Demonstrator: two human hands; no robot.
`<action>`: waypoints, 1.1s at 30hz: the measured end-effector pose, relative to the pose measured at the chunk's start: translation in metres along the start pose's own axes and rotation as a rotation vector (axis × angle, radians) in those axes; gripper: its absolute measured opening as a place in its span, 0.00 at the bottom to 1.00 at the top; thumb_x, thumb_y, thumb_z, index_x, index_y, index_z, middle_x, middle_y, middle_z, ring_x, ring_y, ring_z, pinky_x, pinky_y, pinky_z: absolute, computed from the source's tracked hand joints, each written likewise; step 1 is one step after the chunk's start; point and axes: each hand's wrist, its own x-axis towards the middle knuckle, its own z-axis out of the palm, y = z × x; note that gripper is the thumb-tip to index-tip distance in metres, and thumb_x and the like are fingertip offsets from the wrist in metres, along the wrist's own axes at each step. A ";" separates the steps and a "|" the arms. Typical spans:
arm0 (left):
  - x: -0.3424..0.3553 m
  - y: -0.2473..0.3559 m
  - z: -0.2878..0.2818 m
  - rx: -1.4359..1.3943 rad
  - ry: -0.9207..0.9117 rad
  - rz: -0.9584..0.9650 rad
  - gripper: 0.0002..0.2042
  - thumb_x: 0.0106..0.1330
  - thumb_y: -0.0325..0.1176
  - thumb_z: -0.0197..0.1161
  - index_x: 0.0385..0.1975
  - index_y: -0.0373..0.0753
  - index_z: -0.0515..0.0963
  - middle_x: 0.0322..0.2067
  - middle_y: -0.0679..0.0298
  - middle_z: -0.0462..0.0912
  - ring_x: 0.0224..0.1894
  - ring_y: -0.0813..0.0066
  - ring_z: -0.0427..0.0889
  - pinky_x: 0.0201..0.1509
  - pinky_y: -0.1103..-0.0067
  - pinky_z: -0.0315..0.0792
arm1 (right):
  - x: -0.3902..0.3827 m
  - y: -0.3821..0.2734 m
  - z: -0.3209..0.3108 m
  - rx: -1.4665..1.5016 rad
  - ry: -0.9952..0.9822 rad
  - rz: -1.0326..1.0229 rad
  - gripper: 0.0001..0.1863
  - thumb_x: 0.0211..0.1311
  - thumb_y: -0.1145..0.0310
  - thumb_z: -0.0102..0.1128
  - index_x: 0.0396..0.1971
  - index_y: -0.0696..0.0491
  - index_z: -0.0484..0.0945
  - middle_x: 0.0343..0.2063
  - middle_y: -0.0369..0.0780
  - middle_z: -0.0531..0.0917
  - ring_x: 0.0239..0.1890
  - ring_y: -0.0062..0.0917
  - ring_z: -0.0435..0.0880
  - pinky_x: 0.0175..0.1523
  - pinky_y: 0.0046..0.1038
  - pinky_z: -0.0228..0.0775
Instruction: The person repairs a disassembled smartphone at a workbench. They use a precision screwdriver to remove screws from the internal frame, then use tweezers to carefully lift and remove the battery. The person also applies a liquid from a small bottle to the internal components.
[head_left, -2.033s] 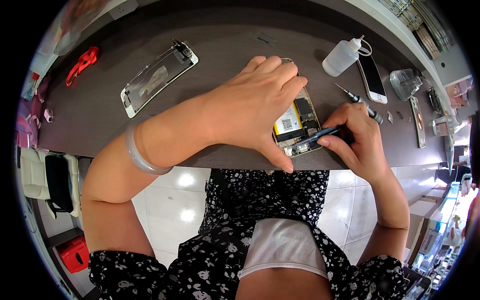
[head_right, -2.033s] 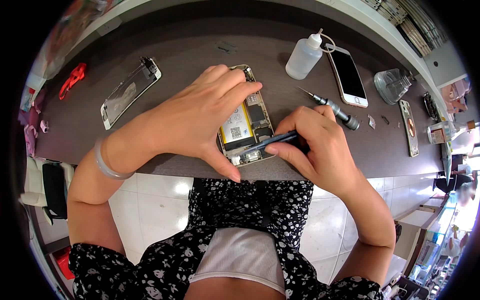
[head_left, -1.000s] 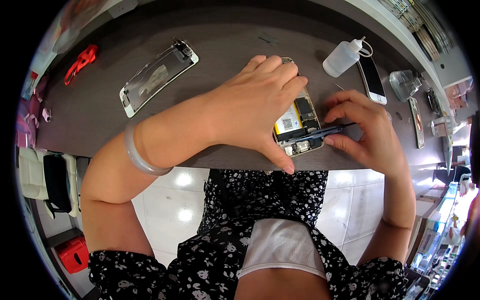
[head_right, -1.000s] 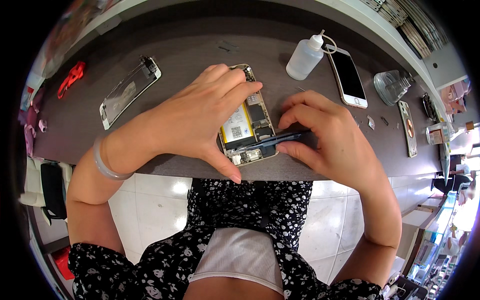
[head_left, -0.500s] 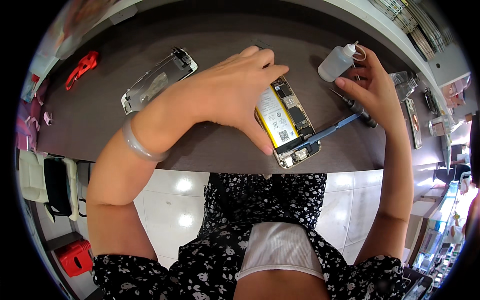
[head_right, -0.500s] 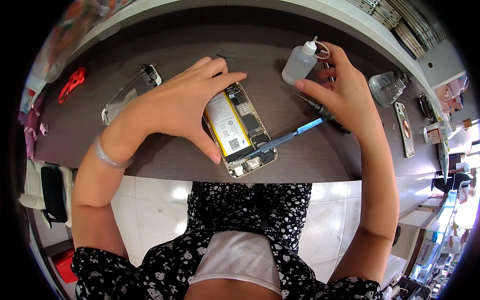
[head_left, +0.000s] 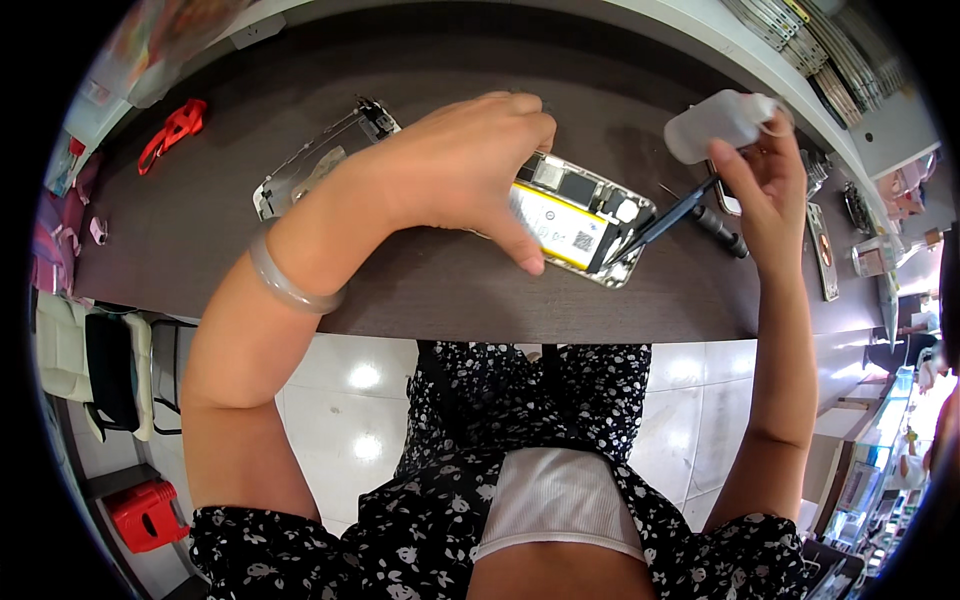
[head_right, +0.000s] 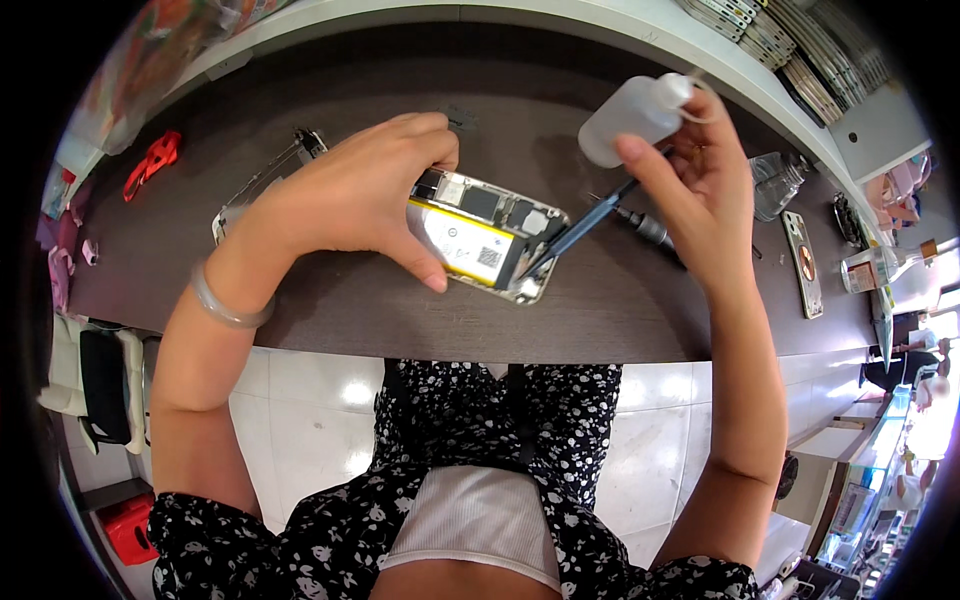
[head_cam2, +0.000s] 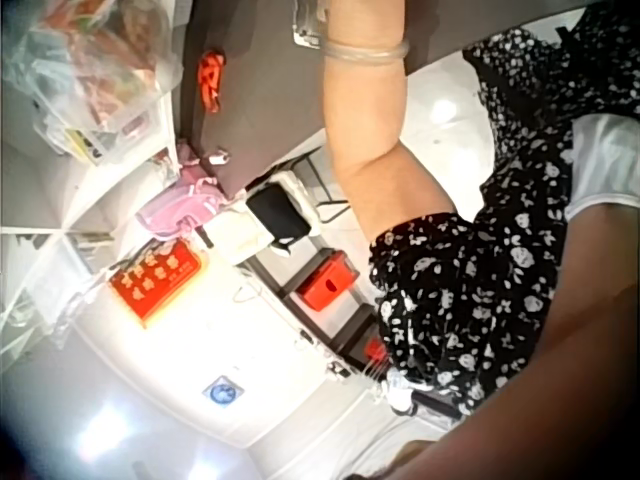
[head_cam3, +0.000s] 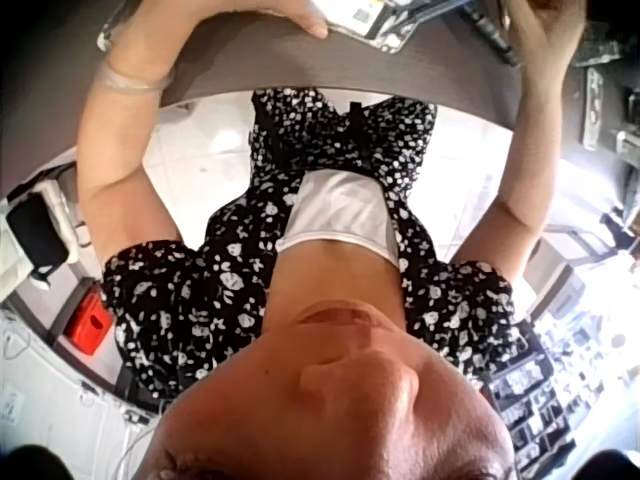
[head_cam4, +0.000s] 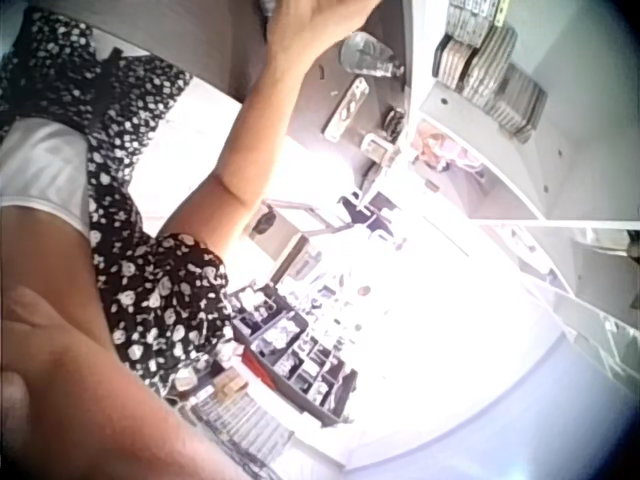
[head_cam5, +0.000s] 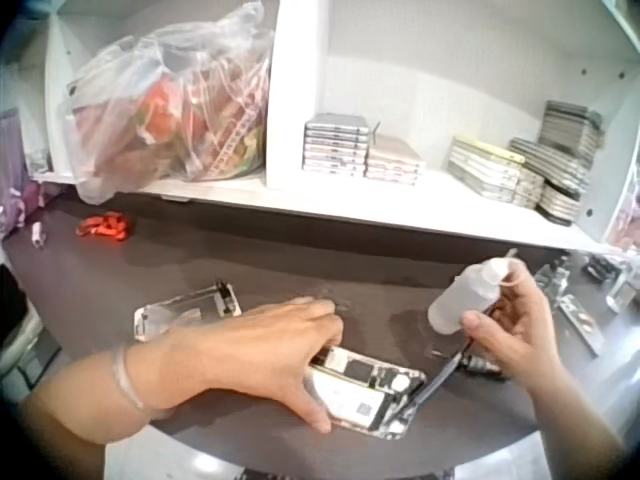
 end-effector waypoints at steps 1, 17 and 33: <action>0.001 0.001 0.002 -0.025 0.024 -0.004 0.33 0.27 0.45 0.81 0.31 0.34 0.69 0.31 0.59 0.71 0.36 0.61 0.71 0.36 0.71 0.66 | -0.001 -0.002 -0.001 0.009 0.026 -0.026 0.23 0.59 0.72 0.65 0.53 0.58 0.67 0.42 0.40 0.80 0.46 0.19 0.78 0.51 0.22 0.69; 0.002 0.013 0.011 -0.353 0.067 -0.244 0.22 0.42 0.33 0.75 0.35 0.33 0.73 0.33 0.62 0.73 0.35 0.73 0.73 0.38 0.78 0.69 | 0.005 -0.017 0.000 -0.026 0.168 -0.153 0.25 0.64 0.70 0.60 0.58 0.62 0.65 0.39 0.41 0.80 0.42 0.19 0.79 0.48 0.20 0.71; 0.006 0.008 -0.004 -0.671 -0.149 -0.338 0.18 0.45 0.23 0.69 0.38 0.34 0.74 0.27 0.70 0.73 0.30 0.85 0.72 0.34 0.85 0.68 | -0.023 -0.055 0.026 -0.446 -0.492 0.022 0.21 0.46 0.73 0.67 0.43 0.60 0.78 0.33 0.42 0.82 0.30 0.23 0.81 0.34 0.23 0.73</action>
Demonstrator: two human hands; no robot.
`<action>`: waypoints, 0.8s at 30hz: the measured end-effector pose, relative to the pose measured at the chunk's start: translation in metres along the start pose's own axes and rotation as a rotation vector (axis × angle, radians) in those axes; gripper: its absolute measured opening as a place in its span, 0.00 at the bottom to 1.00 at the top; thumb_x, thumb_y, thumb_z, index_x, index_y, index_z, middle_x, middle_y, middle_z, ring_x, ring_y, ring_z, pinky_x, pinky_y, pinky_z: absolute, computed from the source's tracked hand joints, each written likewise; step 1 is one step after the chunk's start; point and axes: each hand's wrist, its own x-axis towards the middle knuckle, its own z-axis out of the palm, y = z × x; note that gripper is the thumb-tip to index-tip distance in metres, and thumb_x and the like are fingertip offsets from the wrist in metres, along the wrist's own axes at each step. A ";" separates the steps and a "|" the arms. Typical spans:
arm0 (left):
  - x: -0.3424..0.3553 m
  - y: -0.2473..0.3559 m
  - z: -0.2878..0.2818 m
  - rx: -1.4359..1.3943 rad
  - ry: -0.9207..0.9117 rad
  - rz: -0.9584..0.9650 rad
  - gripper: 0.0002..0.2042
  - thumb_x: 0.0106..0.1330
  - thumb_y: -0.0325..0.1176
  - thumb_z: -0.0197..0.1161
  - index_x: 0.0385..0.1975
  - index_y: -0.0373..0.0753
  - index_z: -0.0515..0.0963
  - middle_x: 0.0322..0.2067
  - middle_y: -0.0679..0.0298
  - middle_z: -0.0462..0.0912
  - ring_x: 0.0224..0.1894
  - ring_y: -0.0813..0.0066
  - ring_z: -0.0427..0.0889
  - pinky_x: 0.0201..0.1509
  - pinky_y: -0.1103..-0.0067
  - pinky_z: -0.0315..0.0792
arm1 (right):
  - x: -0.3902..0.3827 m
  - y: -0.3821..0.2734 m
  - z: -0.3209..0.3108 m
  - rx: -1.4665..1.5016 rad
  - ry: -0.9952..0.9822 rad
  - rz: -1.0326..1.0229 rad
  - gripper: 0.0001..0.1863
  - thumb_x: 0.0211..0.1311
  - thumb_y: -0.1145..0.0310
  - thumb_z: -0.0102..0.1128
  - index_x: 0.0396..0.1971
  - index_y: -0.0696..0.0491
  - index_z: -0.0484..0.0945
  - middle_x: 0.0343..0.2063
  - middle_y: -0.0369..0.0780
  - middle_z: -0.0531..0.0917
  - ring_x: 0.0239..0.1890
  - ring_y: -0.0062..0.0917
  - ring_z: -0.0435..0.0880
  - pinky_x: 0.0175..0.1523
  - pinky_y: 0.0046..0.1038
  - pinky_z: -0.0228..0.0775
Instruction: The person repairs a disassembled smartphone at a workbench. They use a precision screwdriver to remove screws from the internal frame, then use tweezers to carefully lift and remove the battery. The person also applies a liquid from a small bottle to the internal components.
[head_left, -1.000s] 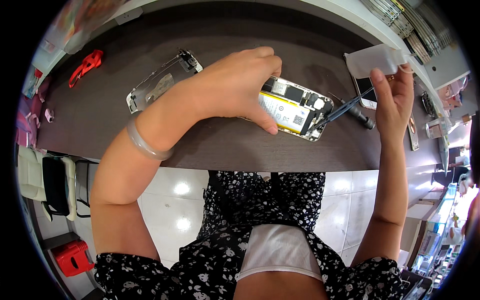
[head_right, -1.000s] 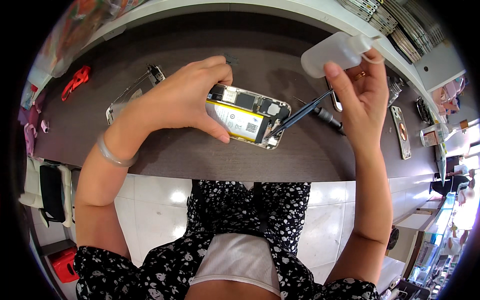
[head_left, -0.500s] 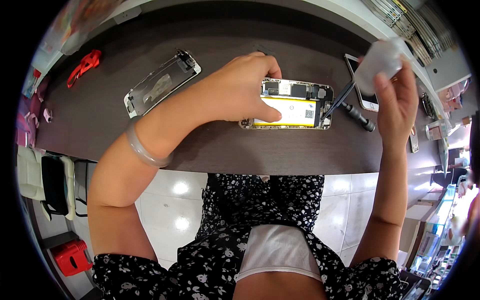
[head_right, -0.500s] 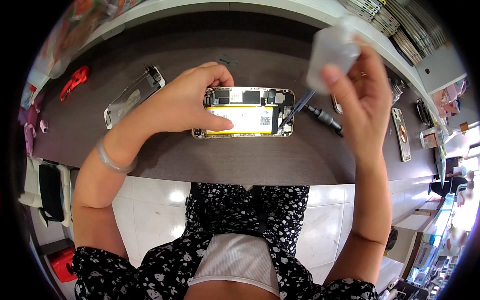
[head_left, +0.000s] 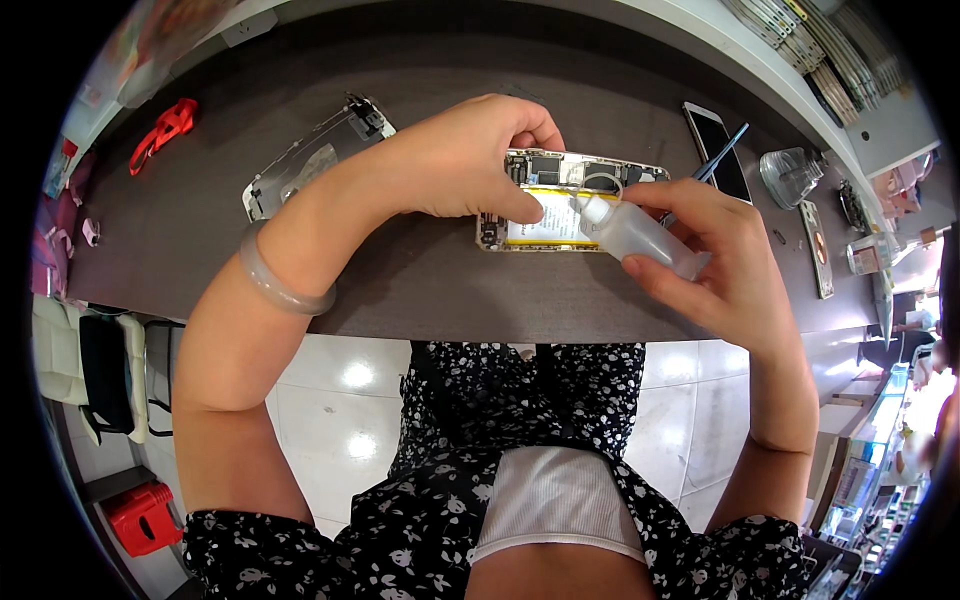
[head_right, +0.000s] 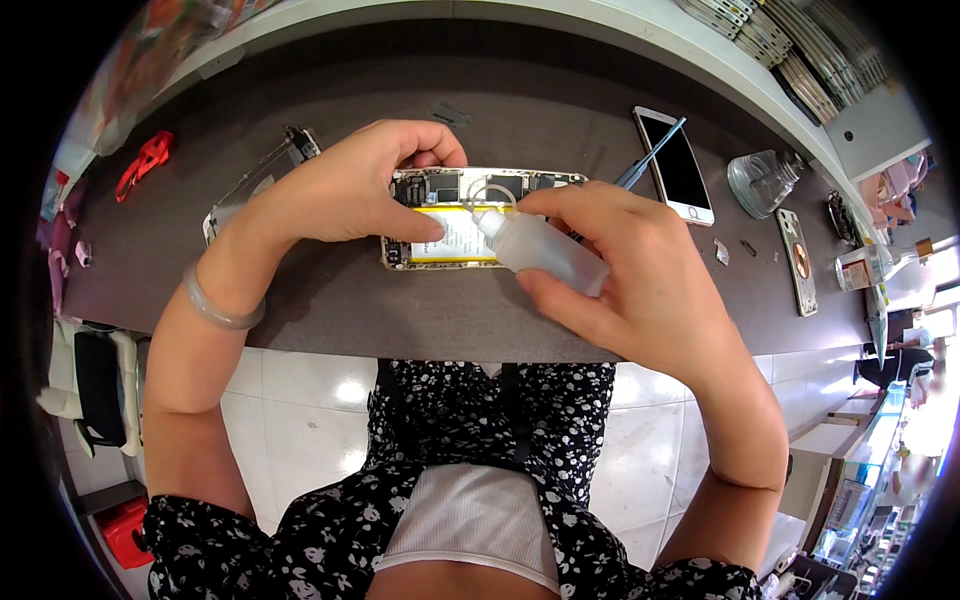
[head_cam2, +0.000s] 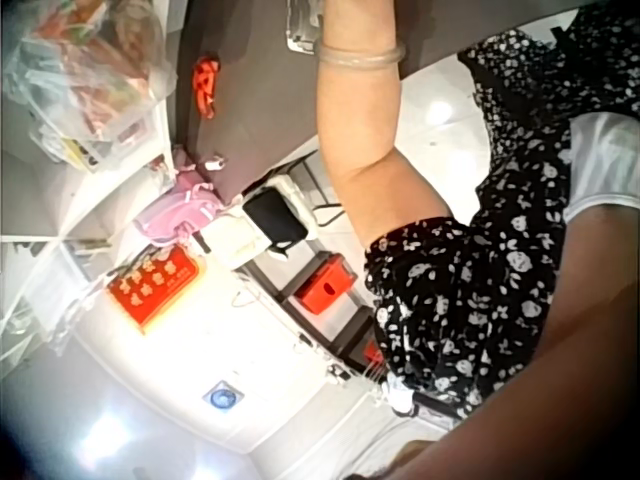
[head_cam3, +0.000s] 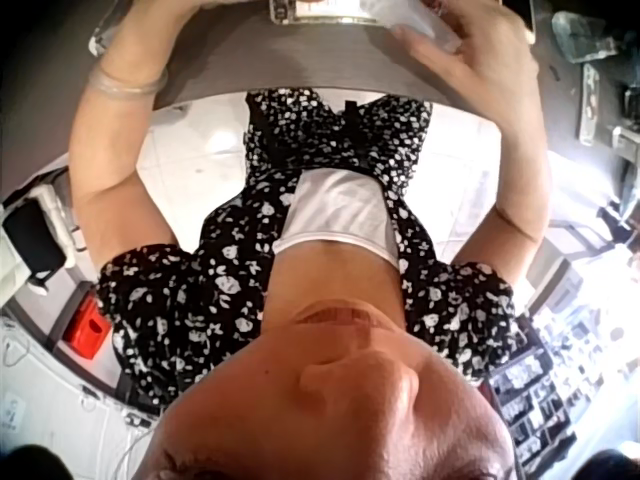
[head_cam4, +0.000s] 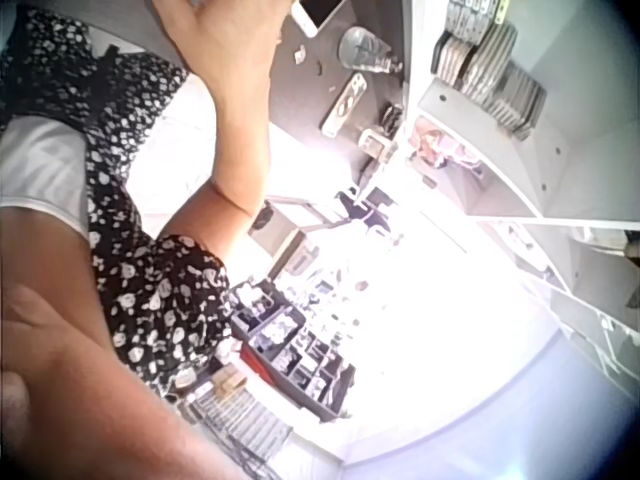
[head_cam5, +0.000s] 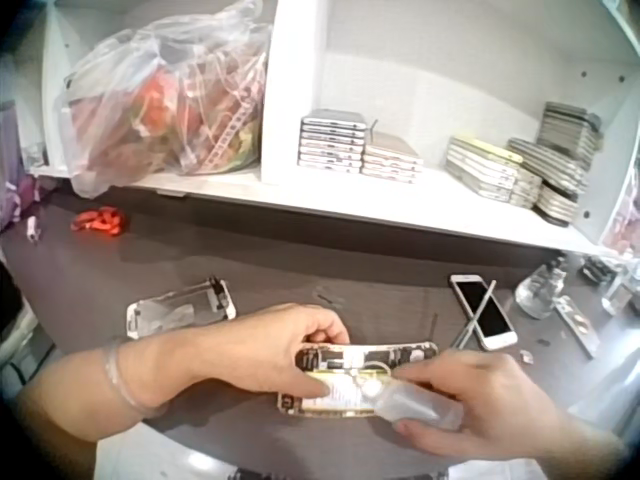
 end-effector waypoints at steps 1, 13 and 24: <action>0.000 0.000 0.000 0.008 0.002 0.002 0.18 0.45 0.23 0.69 0.38 0.34 0.74 0.27 0.70 0.73 0.30 0.85 0.72 0.34 0.85 0.68 | 0.001 -0.002 0.000 -0.005 -0.015 0.005 0.21 0.46 0.73 0.67 0.43 0.60 0.78 0.32 0.42 0.82 0.30 0.24 0.81 0.34 0.23 0.73; -0.001 0.000 0.001 0.026 0.008 0.017 0.19 0.45 0.24 0.70 0.39 0.33 0.74 0.27 0.69 0.74 0.32 0.83 0.73 0.36 0.83 0.68 | 0.022 -0.007 -0.011 -0.166 -0.038 -0.092 0.18 0.45 0.69 0.64 0.38 0.60 0.81 0.22 0.44 0.77 0.20 0.32 0.77 0.28 0.30 0.67; 0.000 -0.003 0.001 0.007 0.007 0.054 0.20 0.45 0.25 0.71 0.40 0.32 0.74 0.29 0.67 0.76 0.33 0.82 0.74 0.37 0.83 0.69 | 0.033 -0.010 -0.017 -0.230 -0.036 -0.164 0.16 0.45 0.69 0.63 0.36 0.59 0.82 0.22 0.45 0.78 0.21 0.35 0.77 0.28 0.31 0.68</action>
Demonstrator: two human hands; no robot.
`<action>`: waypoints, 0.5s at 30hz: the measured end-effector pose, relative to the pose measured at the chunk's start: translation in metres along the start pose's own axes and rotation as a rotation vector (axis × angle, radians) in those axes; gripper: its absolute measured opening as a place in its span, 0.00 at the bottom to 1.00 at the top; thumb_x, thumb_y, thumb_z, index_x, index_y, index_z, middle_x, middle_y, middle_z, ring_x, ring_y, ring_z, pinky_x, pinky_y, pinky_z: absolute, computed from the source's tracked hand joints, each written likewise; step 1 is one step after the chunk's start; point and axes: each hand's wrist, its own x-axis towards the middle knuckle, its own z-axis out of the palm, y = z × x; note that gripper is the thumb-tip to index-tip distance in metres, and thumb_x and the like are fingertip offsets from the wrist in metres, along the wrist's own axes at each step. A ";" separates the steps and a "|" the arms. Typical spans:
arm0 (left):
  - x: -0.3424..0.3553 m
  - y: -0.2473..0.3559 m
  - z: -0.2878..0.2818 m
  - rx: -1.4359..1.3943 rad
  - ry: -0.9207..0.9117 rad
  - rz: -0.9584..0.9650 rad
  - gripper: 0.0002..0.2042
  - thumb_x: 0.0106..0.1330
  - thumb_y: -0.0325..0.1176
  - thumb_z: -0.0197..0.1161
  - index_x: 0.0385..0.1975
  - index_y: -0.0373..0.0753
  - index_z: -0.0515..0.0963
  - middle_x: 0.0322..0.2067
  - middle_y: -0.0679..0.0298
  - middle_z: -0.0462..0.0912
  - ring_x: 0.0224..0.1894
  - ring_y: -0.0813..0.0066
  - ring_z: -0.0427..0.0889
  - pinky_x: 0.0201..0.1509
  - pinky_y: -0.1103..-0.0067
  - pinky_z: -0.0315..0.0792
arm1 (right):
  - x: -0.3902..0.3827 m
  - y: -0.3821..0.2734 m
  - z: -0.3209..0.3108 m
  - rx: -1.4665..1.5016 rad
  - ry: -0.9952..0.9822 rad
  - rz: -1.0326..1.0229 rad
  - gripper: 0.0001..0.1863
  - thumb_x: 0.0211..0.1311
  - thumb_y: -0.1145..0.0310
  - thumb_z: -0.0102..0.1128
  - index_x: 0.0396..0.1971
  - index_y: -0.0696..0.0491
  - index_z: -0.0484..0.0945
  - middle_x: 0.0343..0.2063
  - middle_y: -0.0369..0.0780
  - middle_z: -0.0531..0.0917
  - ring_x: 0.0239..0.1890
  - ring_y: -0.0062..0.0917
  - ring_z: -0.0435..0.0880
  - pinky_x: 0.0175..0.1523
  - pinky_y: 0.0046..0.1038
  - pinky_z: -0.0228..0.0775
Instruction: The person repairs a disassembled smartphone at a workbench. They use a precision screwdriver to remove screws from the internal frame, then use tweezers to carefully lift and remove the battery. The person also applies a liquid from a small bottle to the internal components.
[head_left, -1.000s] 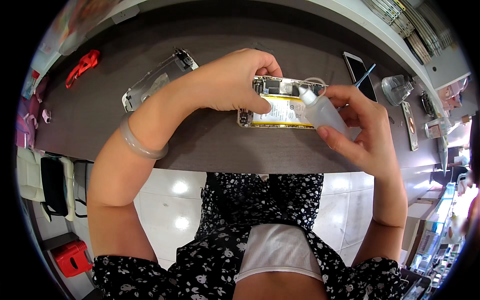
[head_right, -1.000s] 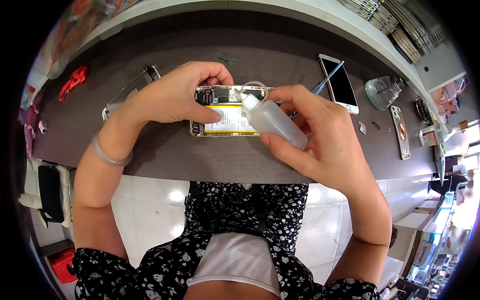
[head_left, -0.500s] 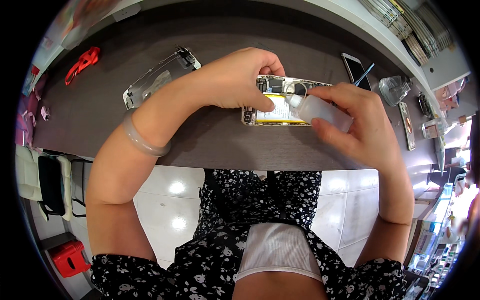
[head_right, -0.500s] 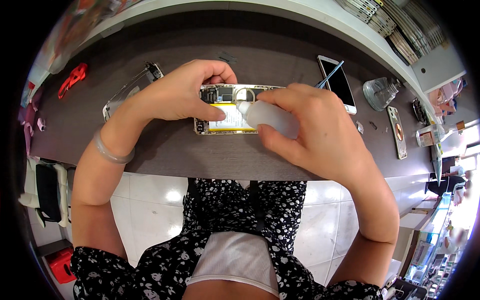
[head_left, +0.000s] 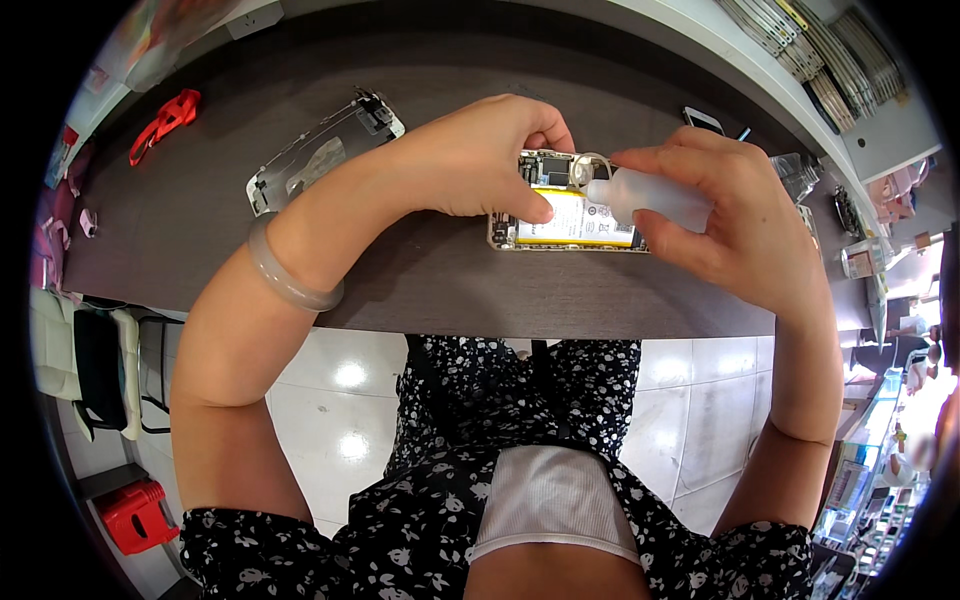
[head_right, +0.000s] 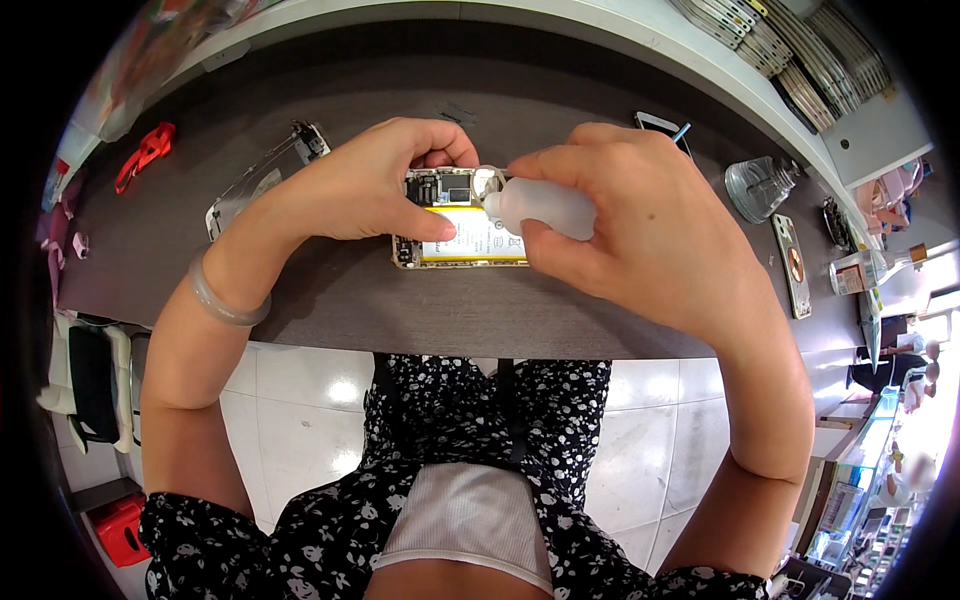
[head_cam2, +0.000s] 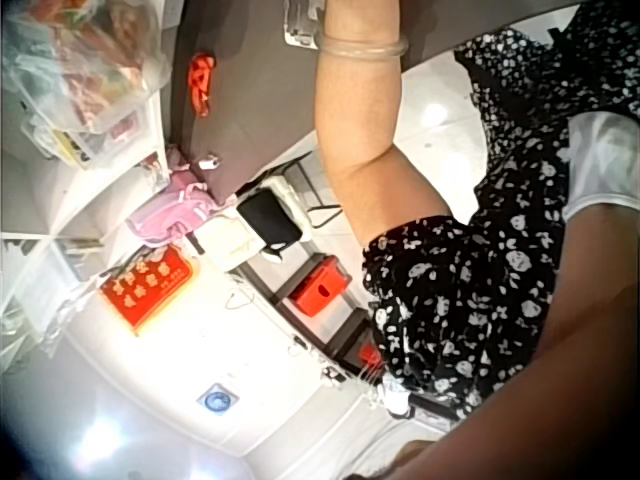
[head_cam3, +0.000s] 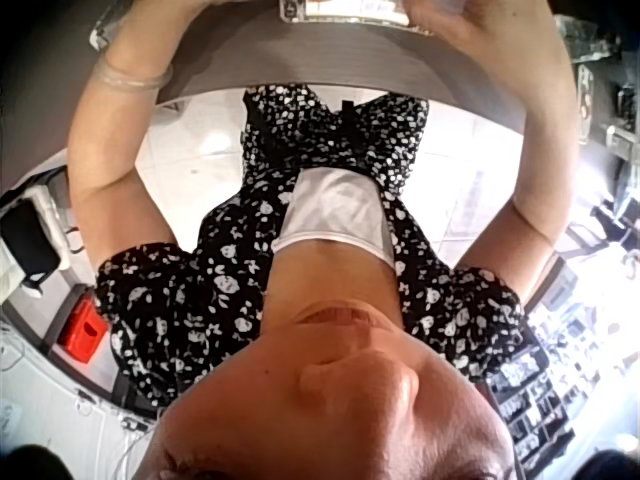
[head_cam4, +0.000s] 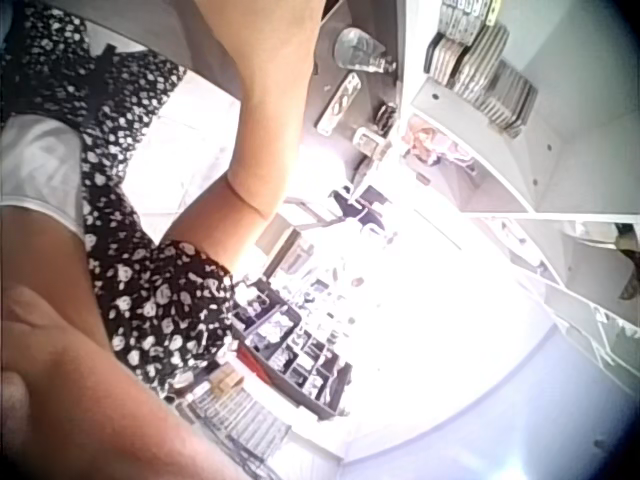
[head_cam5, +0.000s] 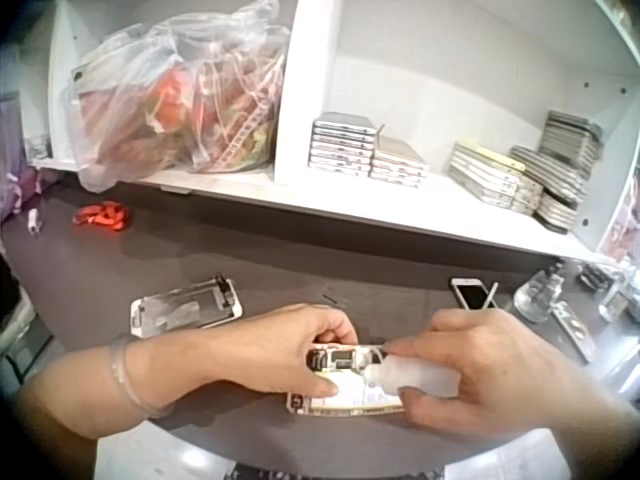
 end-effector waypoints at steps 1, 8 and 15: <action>0.000 0.000 0.000 0.005 0.002 0.003 0.20 0.45 0.25 0.71 0.40 0.32 0.74 0.29 0.67 0.76 0.33 0.82 0.74 0.37 0.83 0.69 | 0.000 0.002 0.001 0.025 -0.007 0.010 0.17 0.45 0.69 0.63 0.37 0.59 0.82 0.22 0.45 0.78 0.21 0.34 0.78 0.29 0.31 0.68; 0.002 -0.001 0.001 0.048 0.012 0.012 0.20 0.44 0.27 0.72 0.39 0.32 0.75 0.25 0.69 0.73 0.29 0.82 0.71 0.32 0.83 0.66 | -0.026 0.021 0.008 0.295 0.016 0.087 0.16 0.52 0.71 0.62 0.42 0.59 0.78 0.28 0.39 0.79 0.27 0.20 0.76 0.32 0.21 0.66; -0.001 0.007 0.002 0.241 0.023 -0.036 0.19 0.42 0.30 0.75 0.35 0.33 0.79 0.23 0.69 0.70 0.26 0.80 0.69 0.29 0.80 0.64 | -0.050 0.026 0.042 1.098 0.072 0.295 0.23 0.57 0.74 0.63 0.53 0.58 0.69 0.44 0.38 0.75 0.39 0.15 0.75 0.40 0.16 0.69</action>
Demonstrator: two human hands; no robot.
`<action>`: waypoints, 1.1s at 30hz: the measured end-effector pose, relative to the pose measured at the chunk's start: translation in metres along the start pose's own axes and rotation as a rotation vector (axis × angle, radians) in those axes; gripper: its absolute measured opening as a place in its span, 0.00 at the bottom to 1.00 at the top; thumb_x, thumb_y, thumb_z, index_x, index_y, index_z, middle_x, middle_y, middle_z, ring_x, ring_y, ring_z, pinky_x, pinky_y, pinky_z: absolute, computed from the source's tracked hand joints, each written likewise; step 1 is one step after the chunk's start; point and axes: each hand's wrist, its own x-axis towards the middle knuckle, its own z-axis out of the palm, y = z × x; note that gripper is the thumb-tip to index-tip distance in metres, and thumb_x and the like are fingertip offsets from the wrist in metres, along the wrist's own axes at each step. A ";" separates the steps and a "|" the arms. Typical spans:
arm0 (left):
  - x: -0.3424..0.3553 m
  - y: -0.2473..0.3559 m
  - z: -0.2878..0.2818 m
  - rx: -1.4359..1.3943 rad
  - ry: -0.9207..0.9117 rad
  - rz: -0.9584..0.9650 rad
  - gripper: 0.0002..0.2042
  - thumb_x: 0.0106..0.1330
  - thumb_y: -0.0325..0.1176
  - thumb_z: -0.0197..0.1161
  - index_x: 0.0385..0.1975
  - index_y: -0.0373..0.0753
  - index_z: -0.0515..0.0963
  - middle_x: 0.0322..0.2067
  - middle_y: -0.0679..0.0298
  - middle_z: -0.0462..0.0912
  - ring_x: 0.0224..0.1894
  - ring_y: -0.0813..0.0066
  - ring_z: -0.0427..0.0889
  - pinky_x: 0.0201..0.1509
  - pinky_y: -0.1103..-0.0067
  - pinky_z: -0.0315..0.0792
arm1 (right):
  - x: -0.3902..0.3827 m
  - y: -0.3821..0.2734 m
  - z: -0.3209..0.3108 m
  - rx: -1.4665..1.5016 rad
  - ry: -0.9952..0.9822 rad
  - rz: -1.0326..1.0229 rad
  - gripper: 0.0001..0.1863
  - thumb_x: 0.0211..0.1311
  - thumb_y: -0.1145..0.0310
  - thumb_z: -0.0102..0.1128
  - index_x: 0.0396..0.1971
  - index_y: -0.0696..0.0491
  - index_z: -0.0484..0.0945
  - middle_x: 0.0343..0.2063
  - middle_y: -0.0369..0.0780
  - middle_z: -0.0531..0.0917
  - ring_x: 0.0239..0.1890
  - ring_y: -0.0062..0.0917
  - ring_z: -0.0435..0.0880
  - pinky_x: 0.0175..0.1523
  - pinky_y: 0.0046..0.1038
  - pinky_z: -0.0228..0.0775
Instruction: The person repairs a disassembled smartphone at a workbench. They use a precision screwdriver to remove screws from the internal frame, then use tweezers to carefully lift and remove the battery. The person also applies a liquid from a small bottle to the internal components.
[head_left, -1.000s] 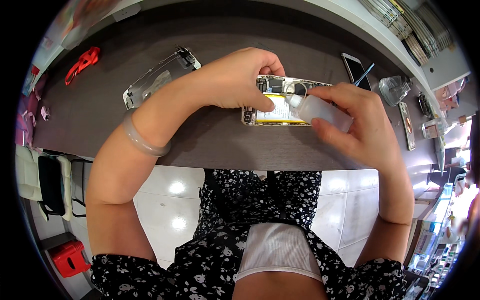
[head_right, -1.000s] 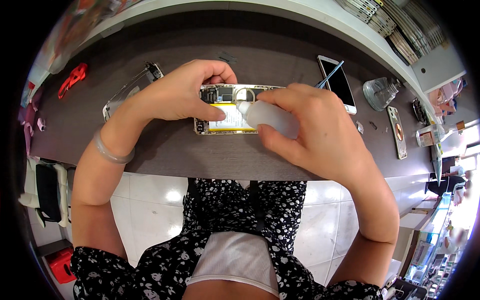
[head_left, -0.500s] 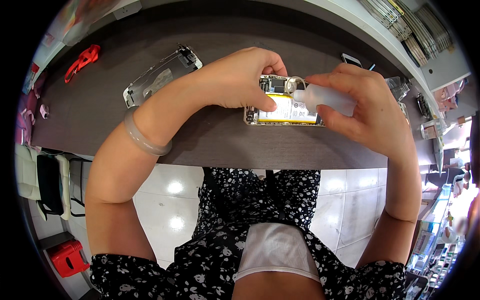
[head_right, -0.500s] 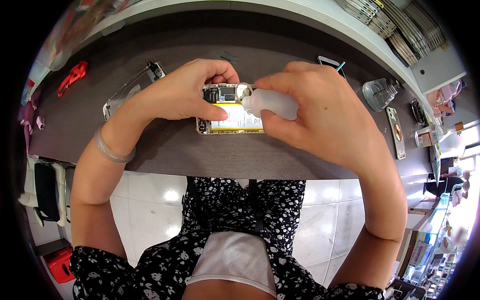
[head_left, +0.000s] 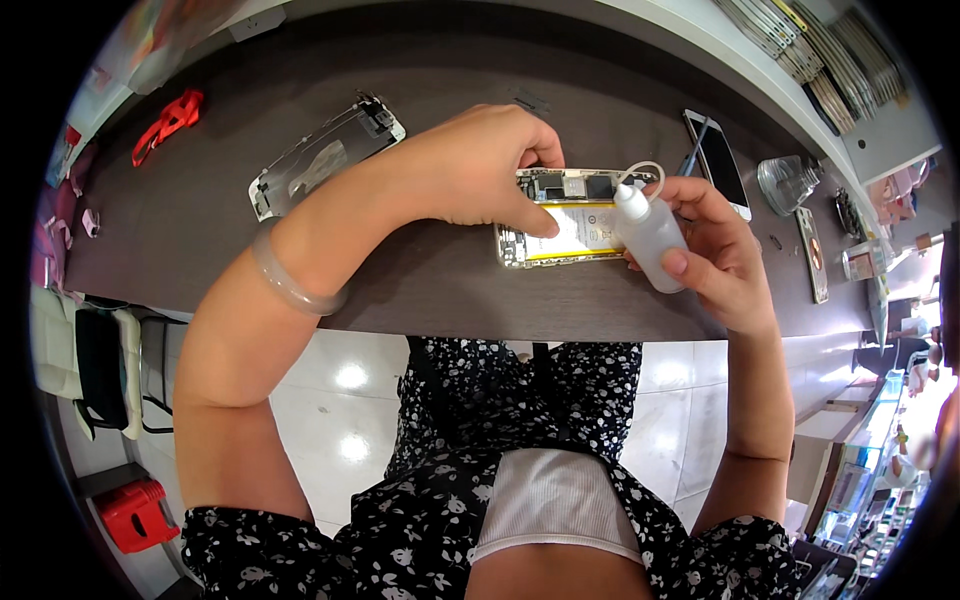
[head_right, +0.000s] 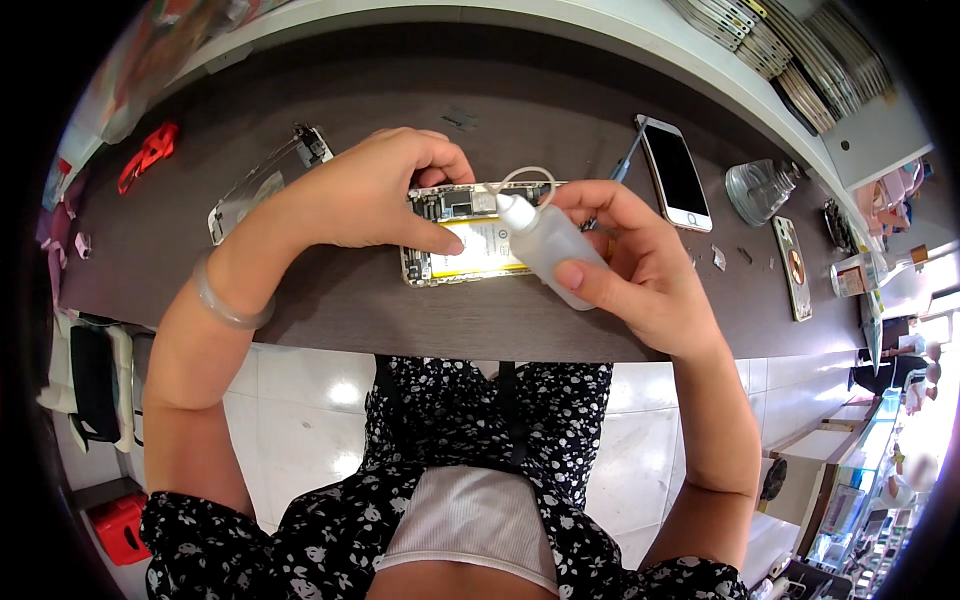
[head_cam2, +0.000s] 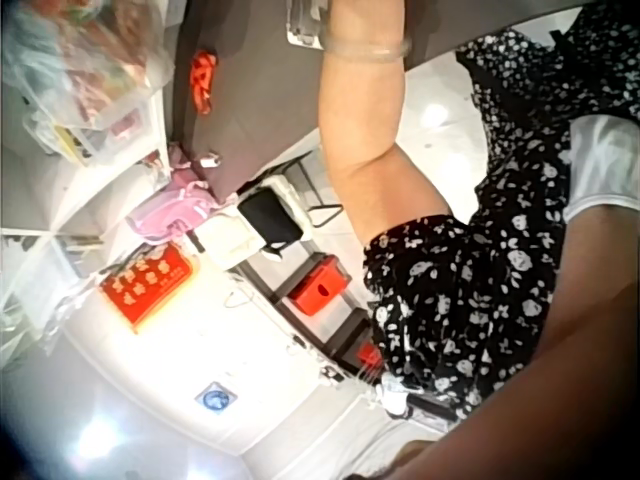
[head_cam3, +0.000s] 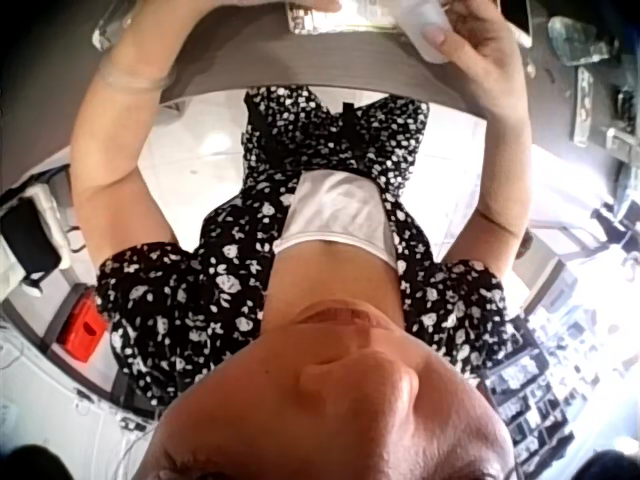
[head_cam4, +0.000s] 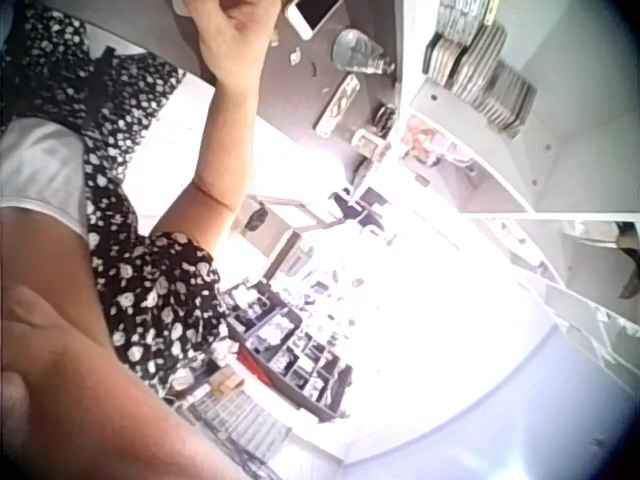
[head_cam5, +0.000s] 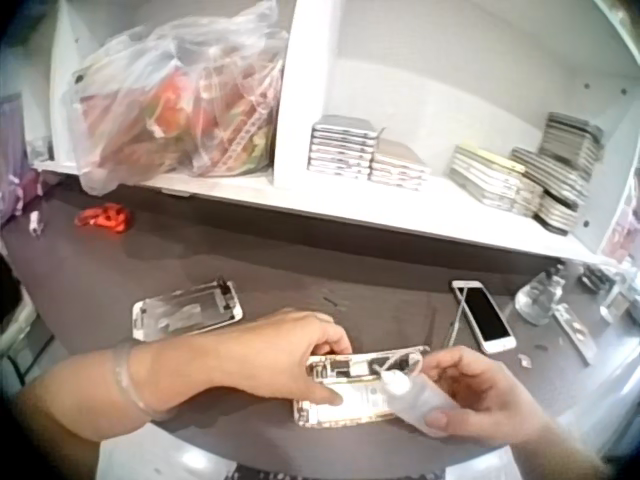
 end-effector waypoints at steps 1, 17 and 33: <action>-0.001 0.000 0.000 0.040 0.011 0.010 0.18 0.42 0.31 0.75 0.35 0.34 0.80 0.22 0.69 0.69 0.26 0.79 0.69 0.29 0.80 0.64 | 0.000 0.001 0.001 0.028 0.003 0.011 0.24 0.57 0.75 0.64 0.53 0.59 0.69 0.43 0.38 0.76 0.39 0.16 0.76 0.41 0.17 0.70; 0.004 -0.004 -0.001 -0.327 0.132 0.272 0.09 0.62 0.34 0.66 0.30 0.33 0.83 0.22 0.70 0.75 0.24 0.86 0.67 0.28 0.84 0.61 | 0.017 -0.013 0.005 -0.173 0.084 -0.072 0.20 0.57 0.76 0.64 0.50 0.61 0.74 0.40 0.39 0.81 0.37 0.15 0.78 0.40 0.16 0.71; -0.014 0.000 0.002 0.453 0.165 0.108 0.36 0.30 0.52 0.79 0.35 0.30 0.75 0.32 0.57 0.73 0.38 0.60 0.74 0.41 0.71 0.69 | 0.011 -0.015 -0.020 0.304 0.273 0.192 0.21 0.66 0.63 0.54 0.52 0.63 0.71 0.37 0.43 0.81 0.33 0.24 0.84 0.40 0.25 0.81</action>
